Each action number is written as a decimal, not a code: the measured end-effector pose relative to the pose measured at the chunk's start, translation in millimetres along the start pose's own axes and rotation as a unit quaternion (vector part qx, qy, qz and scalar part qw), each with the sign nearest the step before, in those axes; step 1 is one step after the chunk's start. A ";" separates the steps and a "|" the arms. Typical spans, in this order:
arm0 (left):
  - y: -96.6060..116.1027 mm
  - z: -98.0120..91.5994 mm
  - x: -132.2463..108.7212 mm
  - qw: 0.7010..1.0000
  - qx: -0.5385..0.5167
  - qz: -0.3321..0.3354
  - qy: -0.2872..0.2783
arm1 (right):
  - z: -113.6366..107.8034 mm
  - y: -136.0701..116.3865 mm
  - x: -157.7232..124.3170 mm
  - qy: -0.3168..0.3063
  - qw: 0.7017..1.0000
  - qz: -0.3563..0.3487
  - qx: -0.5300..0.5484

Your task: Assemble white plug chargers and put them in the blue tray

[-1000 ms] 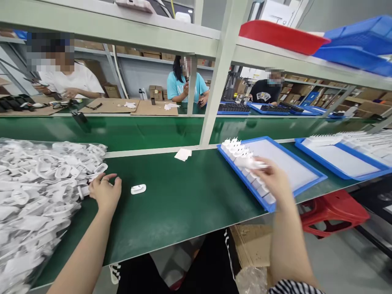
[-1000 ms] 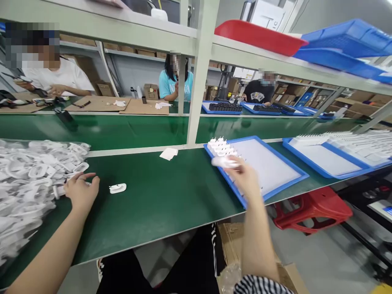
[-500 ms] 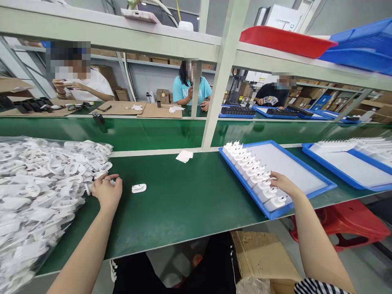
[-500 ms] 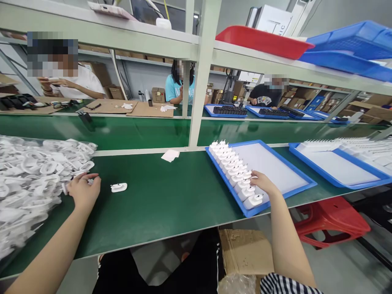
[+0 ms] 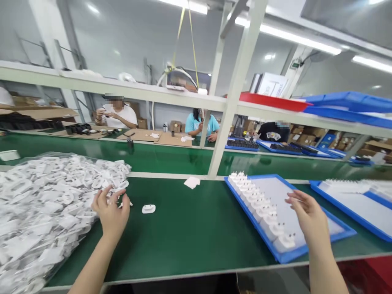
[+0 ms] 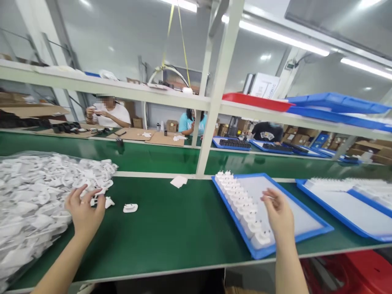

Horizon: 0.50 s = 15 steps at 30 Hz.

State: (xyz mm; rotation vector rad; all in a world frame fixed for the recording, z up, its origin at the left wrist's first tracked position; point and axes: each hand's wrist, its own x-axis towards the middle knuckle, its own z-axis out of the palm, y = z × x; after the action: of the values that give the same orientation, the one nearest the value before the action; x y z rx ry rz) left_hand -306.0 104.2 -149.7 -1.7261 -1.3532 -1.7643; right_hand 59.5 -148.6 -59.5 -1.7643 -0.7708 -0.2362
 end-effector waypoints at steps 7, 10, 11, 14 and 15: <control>-5.0 -36.3 -63.1 0.924 0.208 -0.091 -0.307 | 161.4 -56.2 -45.9 -0.420 0.857 -0.250 -0.166; -13.0 -32.9 -73.7 0.840 0.231 -0.124 -0.474 | 220.8 -48.4 -51.5 -0.394 0.832 -0.260 -0.292; -12.9 -33.6 -73.1 0.830 0.229 -0.124 -0.493 | 232.8 -41.6 -54.4 -0.388 0.822 -0.267 -0.321; -5.7 -41.6 -67.2 0.834 0.204 -0.130 -0.495 | 250.2 -10.4 -61.4 -0.360 0.814 -0.287 -0.354; -3.0 -44.5 -65.1 0.838 0.184 -0.132 -0.496 | 254.0 2.2 -60.2 -0.349 0.822 -0.293 -0.343</control>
State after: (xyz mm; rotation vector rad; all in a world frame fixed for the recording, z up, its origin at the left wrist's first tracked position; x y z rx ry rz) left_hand -320.7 46.6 -201.5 -2.3722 -2.2102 -0.5030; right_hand -41.0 60.5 -179.0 -2.2636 -1.9679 -0.2991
